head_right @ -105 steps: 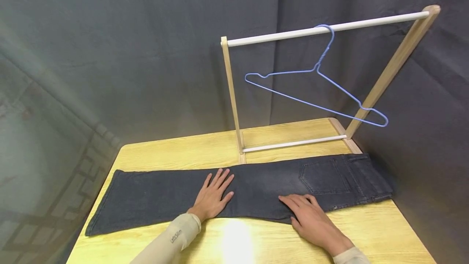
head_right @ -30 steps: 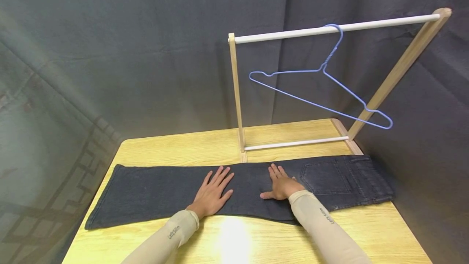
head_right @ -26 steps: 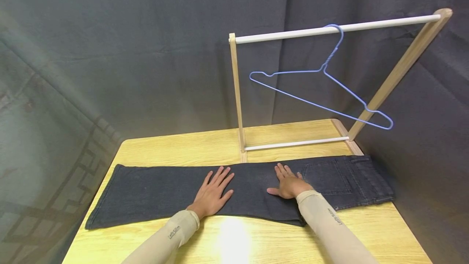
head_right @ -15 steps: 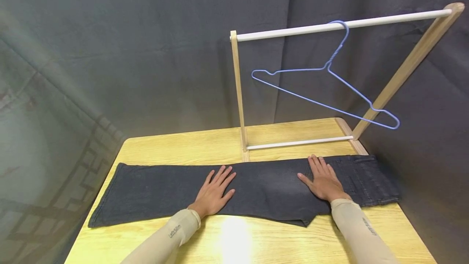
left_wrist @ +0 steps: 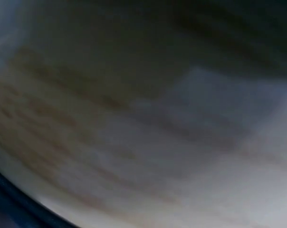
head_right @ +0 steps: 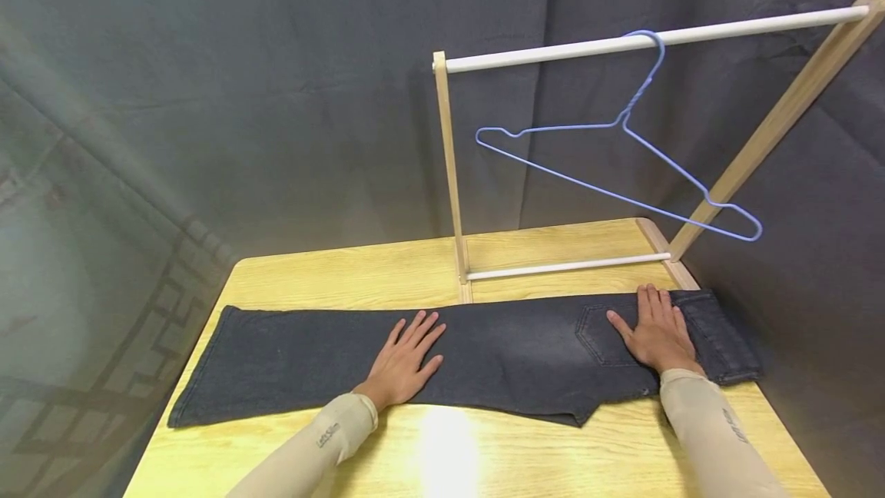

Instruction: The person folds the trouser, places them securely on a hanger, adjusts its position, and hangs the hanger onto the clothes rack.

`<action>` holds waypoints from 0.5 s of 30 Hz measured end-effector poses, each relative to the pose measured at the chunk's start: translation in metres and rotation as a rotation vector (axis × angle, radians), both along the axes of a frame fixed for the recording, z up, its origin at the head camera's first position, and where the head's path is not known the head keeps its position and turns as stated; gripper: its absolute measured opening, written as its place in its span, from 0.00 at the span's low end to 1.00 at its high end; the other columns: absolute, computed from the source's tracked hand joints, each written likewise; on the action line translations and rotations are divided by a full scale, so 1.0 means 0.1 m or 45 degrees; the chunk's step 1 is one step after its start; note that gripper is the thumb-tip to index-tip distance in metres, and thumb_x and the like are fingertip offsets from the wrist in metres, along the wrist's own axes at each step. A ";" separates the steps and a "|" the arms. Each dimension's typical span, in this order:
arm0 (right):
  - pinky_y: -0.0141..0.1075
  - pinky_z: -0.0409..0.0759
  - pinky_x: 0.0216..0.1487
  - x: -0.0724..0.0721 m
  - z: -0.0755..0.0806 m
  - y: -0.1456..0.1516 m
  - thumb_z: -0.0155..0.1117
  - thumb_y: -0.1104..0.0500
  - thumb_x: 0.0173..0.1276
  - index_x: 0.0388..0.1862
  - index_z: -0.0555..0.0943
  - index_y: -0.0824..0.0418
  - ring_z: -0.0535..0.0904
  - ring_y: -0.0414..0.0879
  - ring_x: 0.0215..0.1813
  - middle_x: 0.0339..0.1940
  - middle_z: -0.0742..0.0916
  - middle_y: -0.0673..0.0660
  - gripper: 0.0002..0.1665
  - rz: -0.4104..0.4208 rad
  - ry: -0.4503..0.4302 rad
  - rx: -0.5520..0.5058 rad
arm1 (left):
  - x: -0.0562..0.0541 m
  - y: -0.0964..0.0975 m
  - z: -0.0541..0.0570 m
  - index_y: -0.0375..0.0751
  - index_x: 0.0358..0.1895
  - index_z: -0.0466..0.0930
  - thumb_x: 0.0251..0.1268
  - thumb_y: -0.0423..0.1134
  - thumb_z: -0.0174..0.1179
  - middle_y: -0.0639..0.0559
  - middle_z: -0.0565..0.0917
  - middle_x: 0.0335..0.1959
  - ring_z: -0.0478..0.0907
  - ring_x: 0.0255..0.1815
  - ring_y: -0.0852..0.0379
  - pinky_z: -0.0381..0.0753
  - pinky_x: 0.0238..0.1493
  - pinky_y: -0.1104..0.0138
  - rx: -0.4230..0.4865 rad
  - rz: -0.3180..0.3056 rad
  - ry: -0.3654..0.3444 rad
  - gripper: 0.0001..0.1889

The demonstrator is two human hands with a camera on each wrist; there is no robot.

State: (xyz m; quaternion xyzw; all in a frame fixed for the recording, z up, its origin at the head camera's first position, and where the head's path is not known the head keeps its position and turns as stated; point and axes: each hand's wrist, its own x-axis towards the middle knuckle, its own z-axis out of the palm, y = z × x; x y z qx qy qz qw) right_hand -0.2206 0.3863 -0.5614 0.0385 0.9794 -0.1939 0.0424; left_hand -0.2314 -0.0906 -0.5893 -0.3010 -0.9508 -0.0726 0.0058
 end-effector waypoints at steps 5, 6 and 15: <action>0.70 0.31 0.74 -0.02 -0.03 -0.06 0.33 0.28 0.76 0.78 0.35 0.76 0.28 0.74 0.78 0.77 0.41 0.80 0.59 -0.018 -0.011 -0.017 | 0.00 -0.25 0.01 0.66 0.80 0.49 0.79 0.63 0.30 0.61 0.47 0.83 0.42 0.84 0.56 0.45 0.82 0.49 -0.002 0.069 0.012 0.30; 0.70 0.31 0.74 -0.01 -0.04 -0.06 0.33 0.28 0.76 0.78 0.35 0.76 0.27 0.74 0.78 0.78 0.40 0.80 0.59 -0.018 -0.013 -0.022 | 0.00 -0.34 0.01 0.67 0.80 0.49 0.79 0.63 0.31 0.61 0.47 0.83 0.41 0.84 0.56 0.45 0.82 0.49 -0.002 0.097 0.008 0.29; 0.71 0.31 0.73 0.07 0.05 -0.03 0.37 0.30 0.77 0.78 0.37 0.77 0.27 0.74 0.79 0.78 0.41 0.80 0.58 -0.023 -0.013 -0.050 | 0.00 -1.22 0.01 0.62 0.78 0.57 0.78 0.58 0.43 0.54 0.55 0.82 0.50 0.83 0.46 0.46 0.80 0.45 0.113 0.318 0.046 0.28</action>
